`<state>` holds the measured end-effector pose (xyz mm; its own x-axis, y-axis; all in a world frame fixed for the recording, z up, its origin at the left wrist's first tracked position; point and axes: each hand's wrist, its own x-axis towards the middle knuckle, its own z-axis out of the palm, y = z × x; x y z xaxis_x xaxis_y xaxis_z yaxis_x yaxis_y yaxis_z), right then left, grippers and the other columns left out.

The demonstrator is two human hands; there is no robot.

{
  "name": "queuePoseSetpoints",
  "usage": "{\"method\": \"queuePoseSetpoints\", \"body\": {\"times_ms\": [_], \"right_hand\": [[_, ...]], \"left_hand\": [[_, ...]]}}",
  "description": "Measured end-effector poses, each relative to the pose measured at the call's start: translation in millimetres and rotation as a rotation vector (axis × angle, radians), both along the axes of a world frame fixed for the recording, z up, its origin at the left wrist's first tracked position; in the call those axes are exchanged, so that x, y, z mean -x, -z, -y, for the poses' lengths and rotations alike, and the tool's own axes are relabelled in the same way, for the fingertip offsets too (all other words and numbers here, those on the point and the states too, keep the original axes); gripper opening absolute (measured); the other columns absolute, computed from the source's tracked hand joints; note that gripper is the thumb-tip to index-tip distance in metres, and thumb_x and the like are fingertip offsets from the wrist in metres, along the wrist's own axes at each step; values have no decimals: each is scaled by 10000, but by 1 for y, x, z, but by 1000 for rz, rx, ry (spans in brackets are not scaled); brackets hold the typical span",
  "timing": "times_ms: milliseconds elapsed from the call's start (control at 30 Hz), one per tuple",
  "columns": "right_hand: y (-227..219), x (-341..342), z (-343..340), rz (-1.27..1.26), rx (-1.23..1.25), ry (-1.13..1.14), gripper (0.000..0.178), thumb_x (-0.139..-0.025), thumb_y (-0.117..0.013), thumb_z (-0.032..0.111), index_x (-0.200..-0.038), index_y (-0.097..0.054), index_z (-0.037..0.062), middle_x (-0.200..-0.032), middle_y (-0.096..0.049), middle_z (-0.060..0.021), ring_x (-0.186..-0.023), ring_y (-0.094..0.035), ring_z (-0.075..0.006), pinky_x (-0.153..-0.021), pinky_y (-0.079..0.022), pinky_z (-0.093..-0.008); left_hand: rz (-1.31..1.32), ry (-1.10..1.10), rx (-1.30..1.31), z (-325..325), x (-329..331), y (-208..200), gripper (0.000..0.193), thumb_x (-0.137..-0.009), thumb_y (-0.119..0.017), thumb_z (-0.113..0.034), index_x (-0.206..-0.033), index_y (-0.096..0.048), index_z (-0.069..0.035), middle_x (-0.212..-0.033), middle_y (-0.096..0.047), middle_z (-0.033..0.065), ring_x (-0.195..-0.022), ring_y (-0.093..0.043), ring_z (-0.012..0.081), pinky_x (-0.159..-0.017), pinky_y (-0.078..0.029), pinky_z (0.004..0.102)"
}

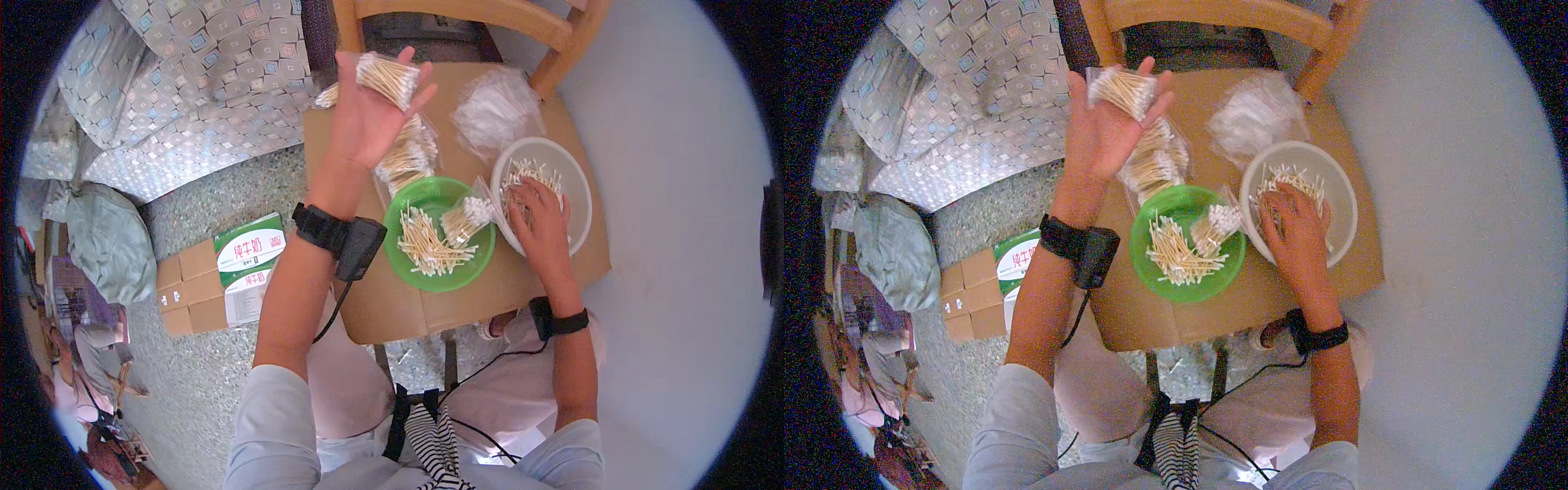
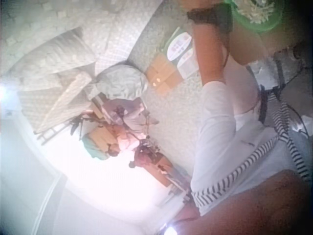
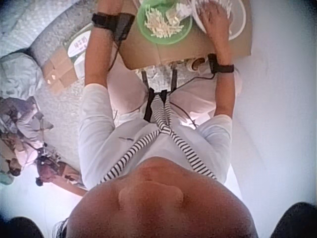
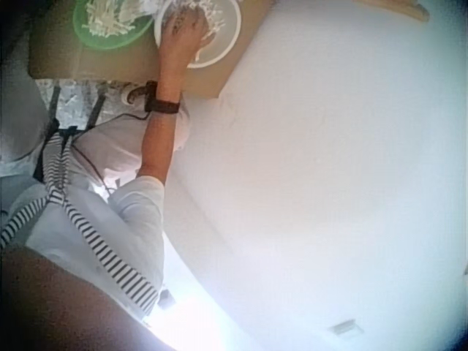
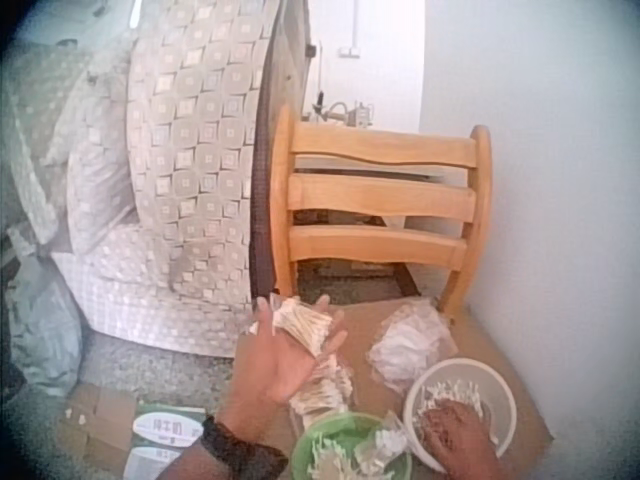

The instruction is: The person is sorting cotton swabs and putting them into small plastic bags.

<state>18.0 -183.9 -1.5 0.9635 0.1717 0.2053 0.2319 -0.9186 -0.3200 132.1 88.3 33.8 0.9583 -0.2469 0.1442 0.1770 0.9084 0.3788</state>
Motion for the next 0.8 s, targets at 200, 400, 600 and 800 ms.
{"method": "queuePoseSetpoints", "body": {"times_ms": [200,400,600,800], "right_hand": [[9,-6,0,27,3,10,297,-874,-567,280,-1135,-609,145,-1264,-529,-81,-1202,-461,-269,-1071,-171,-562],[16,-8,1,39,5,8,301,-877,-559,290,-1134,-608,141,-1272,-523,-87,-1211,-454,-270,-1068,-178,-558],[16,-6,-3,56,14,3,302,-875,-549,283,-1127,-611,129,-1266,-526,-95,-1192,-463,-290,-1061,-201,-544],[16,-7,-3,65,12,-4,306,-871,-546,269,-1126,-610,112,-1255,-532,-115,-1187,-464,-301,-1047,-245,-501]], "left_hand": [[0,-192,-294,-2,4,3,347,-895,-573,-434,-979,-509,-103,-837,-587,48,-854,-619,218,-856,-514,406],[-42,-127,-310,-4,17,-6,246,-915,-576,-357,-862,-498,-130,-646,-425,-50,-558,-427,57,-550,-420,234],[13,-102,-349,-6,22,-6,249,-910,-579,-355,-872,-500,-122,-637,-392,-54,-539,-375,50,-477,-309,207],[61,-29,-297,-8,25,-9,251,-917,-552,-356,-867,-497,-117,-609,-360,-62,-502,-338,46,-467,-293,206]]}}
